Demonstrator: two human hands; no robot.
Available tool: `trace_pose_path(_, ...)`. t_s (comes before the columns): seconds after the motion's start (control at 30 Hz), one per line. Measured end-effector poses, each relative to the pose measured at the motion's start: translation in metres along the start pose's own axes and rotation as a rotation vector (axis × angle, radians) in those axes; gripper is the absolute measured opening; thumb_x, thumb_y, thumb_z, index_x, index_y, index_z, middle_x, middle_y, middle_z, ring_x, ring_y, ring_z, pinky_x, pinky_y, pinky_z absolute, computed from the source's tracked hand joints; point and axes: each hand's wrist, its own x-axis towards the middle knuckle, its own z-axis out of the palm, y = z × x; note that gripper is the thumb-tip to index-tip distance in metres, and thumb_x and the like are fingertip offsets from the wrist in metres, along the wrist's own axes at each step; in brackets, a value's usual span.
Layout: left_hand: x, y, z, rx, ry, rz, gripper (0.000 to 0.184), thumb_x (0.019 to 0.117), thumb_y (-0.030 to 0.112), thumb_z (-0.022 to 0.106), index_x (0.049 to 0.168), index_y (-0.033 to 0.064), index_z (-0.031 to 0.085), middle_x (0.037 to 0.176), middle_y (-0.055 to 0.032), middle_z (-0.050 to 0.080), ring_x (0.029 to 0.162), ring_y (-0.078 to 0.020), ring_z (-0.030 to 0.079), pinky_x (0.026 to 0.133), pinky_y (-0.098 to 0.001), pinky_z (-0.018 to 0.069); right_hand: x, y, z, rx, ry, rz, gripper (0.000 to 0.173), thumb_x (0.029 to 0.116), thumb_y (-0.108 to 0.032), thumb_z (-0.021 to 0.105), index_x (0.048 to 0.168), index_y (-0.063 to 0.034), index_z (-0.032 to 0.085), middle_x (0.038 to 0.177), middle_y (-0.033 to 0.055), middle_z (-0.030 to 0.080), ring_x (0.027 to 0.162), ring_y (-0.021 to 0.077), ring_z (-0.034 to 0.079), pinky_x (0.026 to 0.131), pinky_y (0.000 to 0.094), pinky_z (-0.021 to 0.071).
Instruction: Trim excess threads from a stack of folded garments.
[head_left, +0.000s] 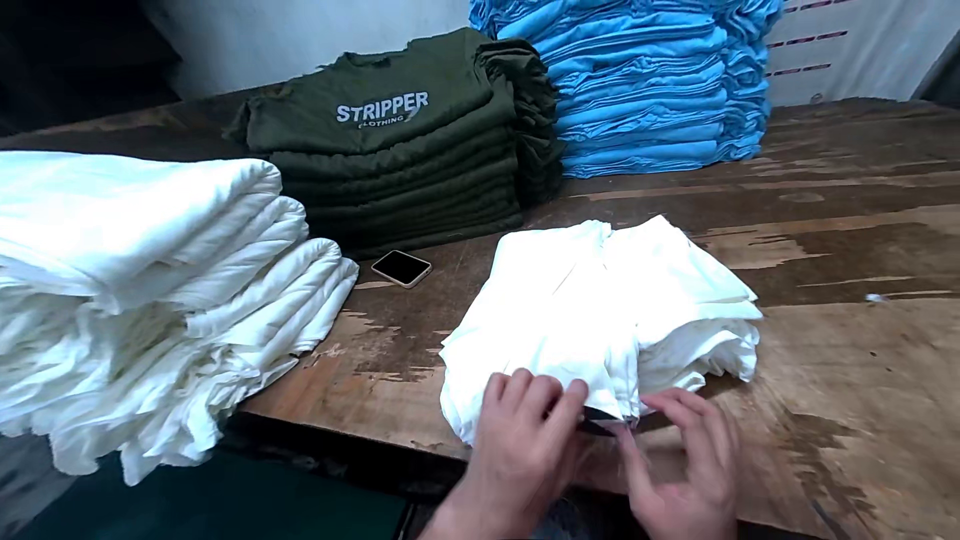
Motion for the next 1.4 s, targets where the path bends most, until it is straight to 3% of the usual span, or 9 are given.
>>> trace_pose_path(0.17, 0.018, -0.034, -0.044, 0.122, 0.373, -0.462, 0.024, 0.0925, 0.009, 0.061, 0.114, -0.0003, 0.066, 0.101, -0.0117, 0.065, 0.083, -0.0121, 0.062, 0.070, -0.0262, 0.0531, -0.001, 0.006, -0.004, 0.180, -0.036, 0.054, 0.025, 0.1007, -0.037, 0.050, 0.107, -0.0214, 0.069, 0.112, -0.0006, 0.062, 0.115, 0.0104, 0.056, 0.102, 0.0305, 0.0442)
trace_pose_path(0.27, 0.017, -0.014, -0.040, 0.067, 0.243, -0.446, 0.038, 0.0907, 0.016, 0.064, 0.125, -0.0004, 0.063, 0.104, -0.0148, 0.065, 0.087, -0.0190, 0.065, 0.074, -0.0353, 0.0576, 0.004, 0.000, 0.005, 0.140, -0.099, 0.119, 0.055, 0.1042, -0.057, 0.039, 0.111, -0.0165, 0.076, 0.112, 0.0066, 0.066, 0.110, 0.0188, 0.059, 0.097, 0.0428, 0.0460)
trace_pose_path(0.37, 0.012, 0.010, -0.019, -0.018, 0.094, -0.331, 0.041, 0.0928, 0.033, 0.072, 0.127, 0.0110, 0.070, 0.105, -0.0076, 0.069, 0.092, -0.0199, 0.066, 0.080, -0.0421, 0.0554, 0.009, -0.006, 0.017, 0.057, -0.067, 0.191, 0.060, 0.0941, -0.068, 0.055, 0.106, -0.0133, 0.078, 0.113, 0.0076, 0.067, 0.108, 0.0209, 0.060, 0.095, 0.0446, 0.0476)
trace_pose_path(0.57, 0.004, 0.023, -0.002, -0.001, 0.048, -0.136, 0.016, 0.0968, 0.026, 0.066, 0.106, 0.0232, 0.079, 0.100, 0.0041, 0.075, 0.082, -0.0143, 0.062, 0.071, -0.0357, 0.0444, 0.004, 0.002, 0.013, 0.064, 0.098, 0.159, 0.017, 0.0944, -0.027, 0.068, 0.085, -0.0166, 0.078, 0.101, 0.0012, 0.069, 0.103, 0.0126, 0.063, 0.093, 0.0306, 0.0506)
trace_pose_path(0.83, 0.015, 0.037, 0.019, 0.082, 0.027, 0.019, 0.019, 0.0906, 0.010, 0.065, 0.101, 0.0193, 0.078, 0.096, 0.0021, 0.074, 0.079, -0.0166, 0.061, 0.071, -0.0364, 0.0432, 0.000, -0.004, -0.004, 0.067, 0.165, -0.014, 0.013, 0.0982, -0.034, 0.067, 0.092, -0.0234, 0.071, 0.106, -0.0054, 0.059, 0.108, 0.0040, 0.057, 0.098, 0.0211, 0.0462)
trace_pose_path(1.0, 0.008, 0.026, 0.009, 0.027, -0.050, -0.084, 0.018, 0.0956, 0.027, 0.066, 0.109, 0.0209, 0.075, 0.095, 0.0005, 0.069, 0.082, -0.0181, 0.062, 0.072, -0.0383, 0.0451, -0.002, 0.002, -0.014, 0.015, 0.051, 0.029, 0.014, 0.0970, -0.032, 0.067, 0.096, -0.0179, 0.071, 0.106, 0.0002, 0.063, 0.110, 0.0098, 0.058, 0.100, 0.0281, 0.0443)
trace_pose_path(1.17, 0.003, 0.010, -0.001, -0.244, -0.123, -0.201, 0.020, 0.0861, 0.010, 0.060, 0.097, 0.0193, 0.073, 0.091, 0.0032, 0.067, 0.086, -0.0149, 0.062, 0.072, -0.0356, 0.0486, 0.004, -0.007, -0.005, 0.118, -0.015, -0.058, 0.041, 0.0886, -0.042, 0.077, 0.117, -0.0162, 0.062, 0.111, 0.0015, 0.059, 0.109, 0.0086, 0.061, 0.095, 0.0243, 0.0524)
trace_pose_path(1.33, 0.028, 0.007, -0.007, -0.415, -0.099, -0.309, 0.022, 0.0896, 0.000, 0.056, 0.101, 0.0104, 0.071, 0.088, 0.0000, 0.070, 0.083, -0.0141, 0.066, 0.077, -0.0346, 0.0537, 0.033, -0.020, 0.023, 0.700, -0.014, 0.205, 0.019, 0.0896, 0.005, 0.070, 0.100, -0.0088, 0.078, 0.100, -0.0028, 0.076, 0.091, 0.0062, 0.073, 0.081, 0.0222, 0.0627)
trace_pose_path(1.4, 0.036, -0.001, -0.002, -0.495, -0.140, -0.466, 0.022, 0.0922, 0.001, 0.056, 0.106, 0.0086, 0.072, 0.090, -0.0011, 0.072, 0.085, -0.0106, 0.069, 0.078, -0.0311, 0.0583, 0.044, -0.015, 0.030, 0.894, -0.021, 0.333, 0.017, 0.0977, 0.000, 0.061, 0.106, -0.0105, 0.072, 0.098, -0.0040, 0.075, 0.088, 0.0055, 0.071, 0.078, 0.0207, 0.0598)
